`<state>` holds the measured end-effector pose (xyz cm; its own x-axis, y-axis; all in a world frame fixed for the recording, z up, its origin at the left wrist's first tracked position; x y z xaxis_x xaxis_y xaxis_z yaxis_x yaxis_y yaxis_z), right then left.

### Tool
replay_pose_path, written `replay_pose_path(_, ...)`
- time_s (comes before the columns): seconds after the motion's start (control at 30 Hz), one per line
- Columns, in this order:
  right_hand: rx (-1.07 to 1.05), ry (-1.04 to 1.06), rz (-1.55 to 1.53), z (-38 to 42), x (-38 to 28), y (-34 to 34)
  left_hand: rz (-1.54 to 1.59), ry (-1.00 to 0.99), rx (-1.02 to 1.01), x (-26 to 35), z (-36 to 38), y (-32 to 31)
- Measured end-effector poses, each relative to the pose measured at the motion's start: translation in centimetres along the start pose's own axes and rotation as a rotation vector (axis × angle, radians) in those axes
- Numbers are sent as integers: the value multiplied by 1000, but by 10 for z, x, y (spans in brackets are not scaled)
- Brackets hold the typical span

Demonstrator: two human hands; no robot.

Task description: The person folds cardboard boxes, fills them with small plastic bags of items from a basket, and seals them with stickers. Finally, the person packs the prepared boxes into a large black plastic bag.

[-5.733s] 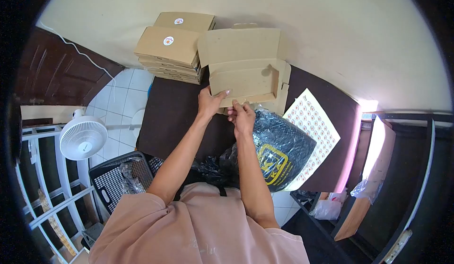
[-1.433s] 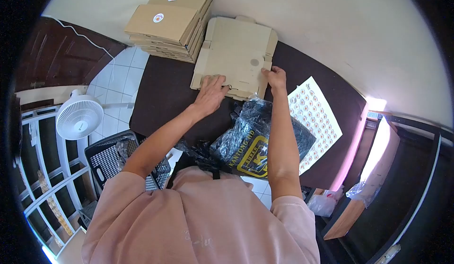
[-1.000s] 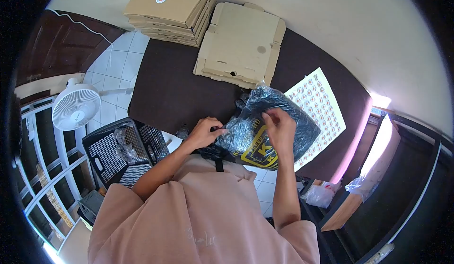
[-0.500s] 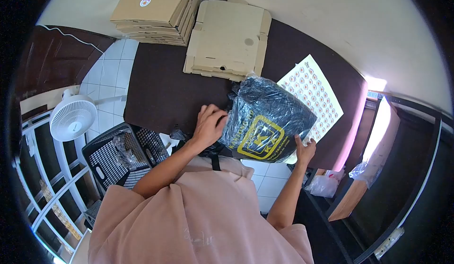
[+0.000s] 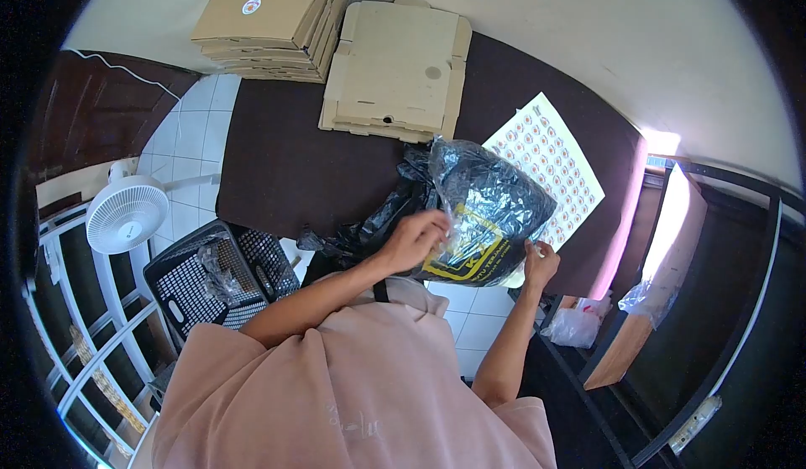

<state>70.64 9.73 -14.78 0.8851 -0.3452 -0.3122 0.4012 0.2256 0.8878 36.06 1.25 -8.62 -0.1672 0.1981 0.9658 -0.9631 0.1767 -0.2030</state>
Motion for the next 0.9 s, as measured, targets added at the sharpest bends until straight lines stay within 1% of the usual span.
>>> replay_pose_path(0.07,15,-3,-23,0,6,1,92,300,313,-41,9,32)
replay_pose_path(0.1,99,-29,-43,2,13,9,95,302,312,-45,8,33)
replay_pose_path(0.13,184,-53,-65,5,19,17,-129,280,309,-39,5,39)
replay_pose_path(0.17,187,-53,-65,2,24,18,-355,252,302,-32,0,42)
replay_pose_path(0.2,251,-153,-60,2,42,26,-355,249,299,-33,-4,43)
replay_pose_path(0.23,317,-257,-54,1,62,31,-410,294,273,-36,-8,41)
replay_pose_path(0.27,322,-260,-54,-6,72,30,-463,339,247,-40,-11,40)
replay_pose_path(0.3,295,-320,-196,-11,82,26,-462,337,243,-39,-14,38)
replay_pose_path(0.33,265,-378,-340,-15,91,19,-548,394,205,-41,-16,36)
replay_pose_path(0.37,123,-420,-693,-22,100,2,-634,451,168,-43,-18,35)
replay_pose_path(0.4,124,-423,-693,-28,100,3,-635,451,165,-46,-19,35)
replay_pose_path(0.47,-27,-371,-666,-50,99,-4,-545,433,161,-59,-20,33)
replay_pose_path(0.5,-91,-347,-804,-57,92,-11,-544,434,160,-61,-18,34)
replay_pose_path(0.53,-92,-348,-804,-59,91,-5,-479,327,173,-55,-17,36)
replay_pose_path(0.57,-101,-278,-782,-68,83,6,-416,219,190,-48,-16,39)
replay_pose_path(0.6,-112,-209,-758,-74,69,15,-419,222,198,-47,-14,44)
replay_pose_path(0.67,-6,-104,-732,-99,62,33,-292,248,259,-49,-6,56)
replay_pose_path(0.73,63,49,-683,-140,68,50,-308,217,297,-43,-2,65)
replay_pose_path(0.8,120,46,-429,-163,52,78,-301,240,274,-42,1,69)
replay_pose_path(0.87,265,149,40,-196,42,113,-282,245,309,-47,6,75)
replay_pose_path(0.9,358,112,153,-204,36,131,-264,247,331,-51,8,78)
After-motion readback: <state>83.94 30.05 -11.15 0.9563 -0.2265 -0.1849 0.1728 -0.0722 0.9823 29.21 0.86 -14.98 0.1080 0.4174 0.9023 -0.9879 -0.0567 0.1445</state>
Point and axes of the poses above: each hand's wrist, its own z-axis away from the middle knuckle, its own y-axis out of the back of the hand, x = y × z, the point moved 10 cm from there along -z, towards the middle knuckle, and after that the axes turned 9 degrees about -x, right-handed, at the moved point
